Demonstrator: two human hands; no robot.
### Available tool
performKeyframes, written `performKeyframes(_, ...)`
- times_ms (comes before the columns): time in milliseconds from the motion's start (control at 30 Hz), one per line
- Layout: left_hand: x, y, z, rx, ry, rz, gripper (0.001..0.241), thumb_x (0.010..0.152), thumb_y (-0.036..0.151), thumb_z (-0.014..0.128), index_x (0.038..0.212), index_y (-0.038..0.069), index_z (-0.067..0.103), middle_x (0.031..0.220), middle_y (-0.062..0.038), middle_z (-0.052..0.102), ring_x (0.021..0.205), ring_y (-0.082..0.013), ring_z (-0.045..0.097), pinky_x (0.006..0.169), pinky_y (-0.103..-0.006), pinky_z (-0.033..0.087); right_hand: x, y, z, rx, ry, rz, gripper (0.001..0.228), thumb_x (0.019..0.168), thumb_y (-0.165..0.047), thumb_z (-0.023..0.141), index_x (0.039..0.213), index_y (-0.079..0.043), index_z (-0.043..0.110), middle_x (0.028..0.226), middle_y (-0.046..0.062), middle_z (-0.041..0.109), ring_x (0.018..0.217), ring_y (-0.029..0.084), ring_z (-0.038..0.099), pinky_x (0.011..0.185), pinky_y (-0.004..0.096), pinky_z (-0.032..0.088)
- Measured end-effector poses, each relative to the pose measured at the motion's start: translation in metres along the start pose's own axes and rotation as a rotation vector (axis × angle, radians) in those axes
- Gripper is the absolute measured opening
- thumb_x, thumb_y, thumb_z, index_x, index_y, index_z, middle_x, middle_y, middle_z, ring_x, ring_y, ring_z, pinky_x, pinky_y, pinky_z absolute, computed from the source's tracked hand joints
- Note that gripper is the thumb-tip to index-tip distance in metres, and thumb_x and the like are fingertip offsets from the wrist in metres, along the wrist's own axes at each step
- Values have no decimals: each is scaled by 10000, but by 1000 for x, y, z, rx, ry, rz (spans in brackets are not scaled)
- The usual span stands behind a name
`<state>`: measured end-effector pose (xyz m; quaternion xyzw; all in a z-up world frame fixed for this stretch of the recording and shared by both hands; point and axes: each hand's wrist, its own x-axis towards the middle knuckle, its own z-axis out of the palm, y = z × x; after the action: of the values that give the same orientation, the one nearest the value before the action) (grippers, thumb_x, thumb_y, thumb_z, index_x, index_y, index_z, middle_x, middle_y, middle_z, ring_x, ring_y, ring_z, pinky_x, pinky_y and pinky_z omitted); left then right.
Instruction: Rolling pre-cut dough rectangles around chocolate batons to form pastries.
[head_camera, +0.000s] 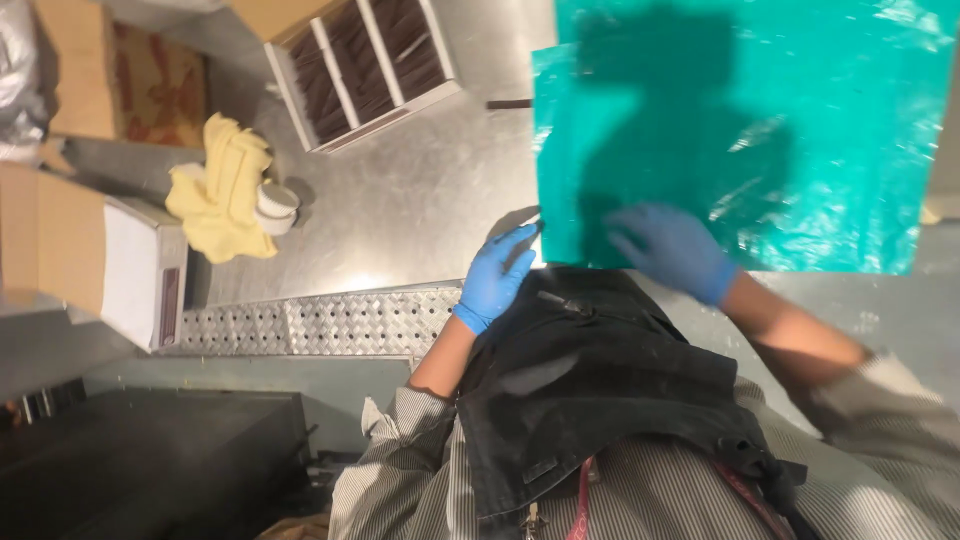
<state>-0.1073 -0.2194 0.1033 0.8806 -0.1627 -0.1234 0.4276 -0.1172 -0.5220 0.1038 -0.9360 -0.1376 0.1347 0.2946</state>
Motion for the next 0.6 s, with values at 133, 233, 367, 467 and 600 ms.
performKeyframes(133,-21,-42,-47,-181,146,-284,351,1012,292,686,1355,216,691,1321,-55,705,1316,-234,600,1197,-401,401,148,-29,26,-121,209,-377,342,952,-215,649,1238,-37,709,1251,228,703,1256,399,641,1100,503,472)
performKeyframes(233,-31,-59,-97,-241,229,-287,333,1024,256,670,1354,210,689,1349,-34,692,1344,-205,579,1208,-406,390,227,-52,71,-535,535,-559,516,892,-106,664,1383,51,635,1275,257,662,1253,400,624,1025,475,498)
performKeyframes(367,-41,-92,-179,-337,358,-276,349,1022,207,675,1354,99,676,1360,-142,682,1348,-288,574,1211,-445,388,278,-65,120,-658,450,-120,425,943,-164,622,1352,-55,667,1288,176,682,1240,368,611,1016,502,450)
performKeyframes(467,-49,-154,-242,-266,417,-294,362,1027,270,664,1361,134,679,1361,-125,683,1343,-298,577,1196,-453,404,299,-56,152,-803,483,-21,256,945,-160,590,1186,-106,656,1012,101,699,900,277,695,737,394,505)
performKeyframes(600,-37,-254,-328,-52,563,-323,452,997,313,643,1369,58,630,1337,-190,666,1256,-340,616,1104,-432,466,288,-92,152,-904,485,25,279,930,-192,605,1197,-142,669,991,74,669,857,257,621,727,372,453)
